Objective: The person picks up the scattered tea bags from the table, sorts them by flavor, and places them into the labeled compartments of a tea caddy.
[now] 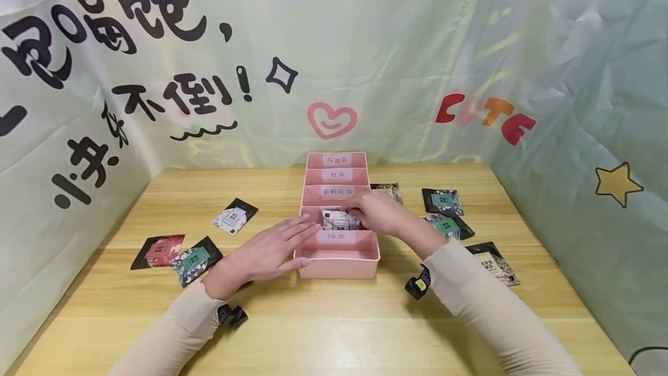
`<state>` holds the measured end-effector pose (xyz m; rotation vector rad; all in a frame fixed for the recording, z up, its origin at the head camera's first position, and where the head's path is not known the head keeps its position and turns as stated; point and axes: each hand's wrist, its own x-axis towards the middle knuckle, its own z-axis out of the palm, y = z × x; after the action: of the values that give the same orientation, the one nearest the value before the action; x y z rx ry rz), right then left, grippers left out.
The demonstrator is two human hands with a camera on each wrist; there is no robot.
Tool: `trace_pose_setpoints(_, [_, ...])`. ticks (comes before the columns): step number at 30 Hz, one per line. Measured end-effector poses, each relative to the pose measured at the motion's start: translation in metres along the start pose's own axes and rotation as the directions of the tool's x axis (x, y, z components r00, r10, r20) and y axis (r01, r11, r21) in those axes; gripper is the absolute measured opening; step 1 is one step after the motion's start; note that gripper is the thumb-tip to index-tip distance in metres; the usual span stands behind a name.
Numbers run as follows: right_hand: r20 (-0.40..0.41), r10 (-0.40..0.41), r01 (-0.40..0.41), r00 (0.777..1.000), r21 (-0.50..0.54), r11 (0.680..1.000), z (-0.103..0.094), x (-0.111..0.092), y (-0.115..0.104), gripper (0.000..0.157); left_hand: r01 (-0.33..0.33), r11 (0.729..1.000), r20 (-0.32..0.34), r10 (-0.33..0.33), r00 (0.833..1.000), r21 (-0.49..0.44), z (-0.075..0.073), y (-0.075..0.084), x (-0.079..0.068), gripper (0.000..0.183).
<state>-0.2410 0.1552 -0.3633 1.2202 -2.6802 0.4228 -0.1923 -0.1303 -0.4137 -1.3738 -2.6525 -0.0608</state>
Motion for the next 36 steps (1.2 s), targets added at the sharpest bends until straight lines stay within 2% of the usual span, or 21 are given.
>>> trace_pose_setpoints(15, [-0.097, 0.024, -0.021, 0.995, 0.036, 0.999, -0.013, -0.009, 0.012, 0.019, 0.004, 1.0, 0.008, -0.004, 1.0, -0.008, -0.002, 0.0, -0.001, 0.075])
trace_pose_setpoints(27, [-0.102, 0.162, -0.157, 0.982, 0.049, 0.986, -0.028, -0.021, 0.029, 0.022, 0.012, 1.0, 0.016, -0.012, 1.0, -0.011, -0.001, 0.0, 0.0, 0.074])
trace_pose_setpoints(36, [-0.092, 0.268, -0.26, 0.959, 0.093, 0.961, -0.03, -0.031, 0.048, 0.023, -0.003, 1.0, 0.005, 0.003, 1.0, 0.002, 0.001, 0.0, -0.001, 0.074])
